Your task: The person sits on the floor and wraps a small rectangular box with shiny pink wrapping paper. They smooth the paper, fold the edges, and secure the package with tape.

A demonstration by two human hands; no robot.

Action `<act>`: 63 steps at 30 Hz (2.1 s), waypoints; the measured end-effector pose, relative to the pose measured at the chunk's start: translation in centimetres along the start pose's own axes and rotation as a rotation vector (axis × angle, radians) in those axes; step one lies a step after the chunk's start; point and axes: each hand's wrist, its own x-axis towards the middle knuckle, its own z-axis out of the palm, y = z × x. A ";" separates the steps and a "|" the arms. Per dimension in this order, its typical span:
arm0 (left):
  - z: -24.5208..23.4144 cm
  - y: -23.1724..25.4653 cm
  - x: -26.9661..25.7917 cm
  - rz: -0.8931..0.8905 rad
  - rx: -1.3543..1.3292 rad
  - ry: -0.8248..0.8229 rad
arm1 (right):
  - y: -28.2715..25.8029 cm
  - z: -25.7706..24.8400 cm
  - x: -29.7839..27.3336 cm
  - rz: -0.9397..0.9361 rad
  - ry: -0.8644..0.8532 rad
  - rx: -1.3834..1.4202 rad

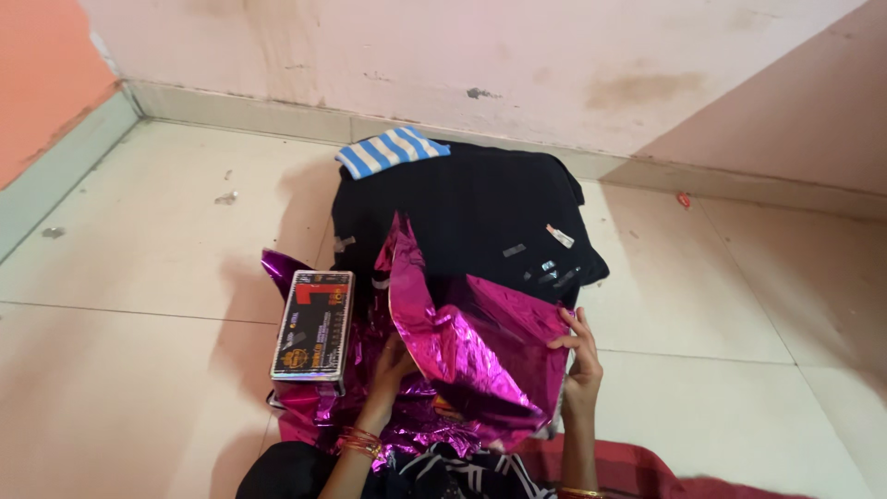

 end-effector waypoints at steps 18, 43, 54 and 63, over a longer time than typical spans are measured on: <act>-0.2 -2.1 1.3 0.197 0.697 0.627 | 3.3 -9.4 -1.2 0.582 0.390 0.379; -1.1 4.0 -1.3 -0.185 1.232 0.271 | 16.1 -13.9 -9.9 1.033 0.274 0.101; -1.4 4.4 -1.1 -0.100 0.927 0.123 | 16.1 -12.3 -10.6 0.993 0.225 -0.218; -0.5 5.6 -1.8 -0.037 0.919 0.136 | 16.7 -11.5 -10.8 0.691 0.087 -0.988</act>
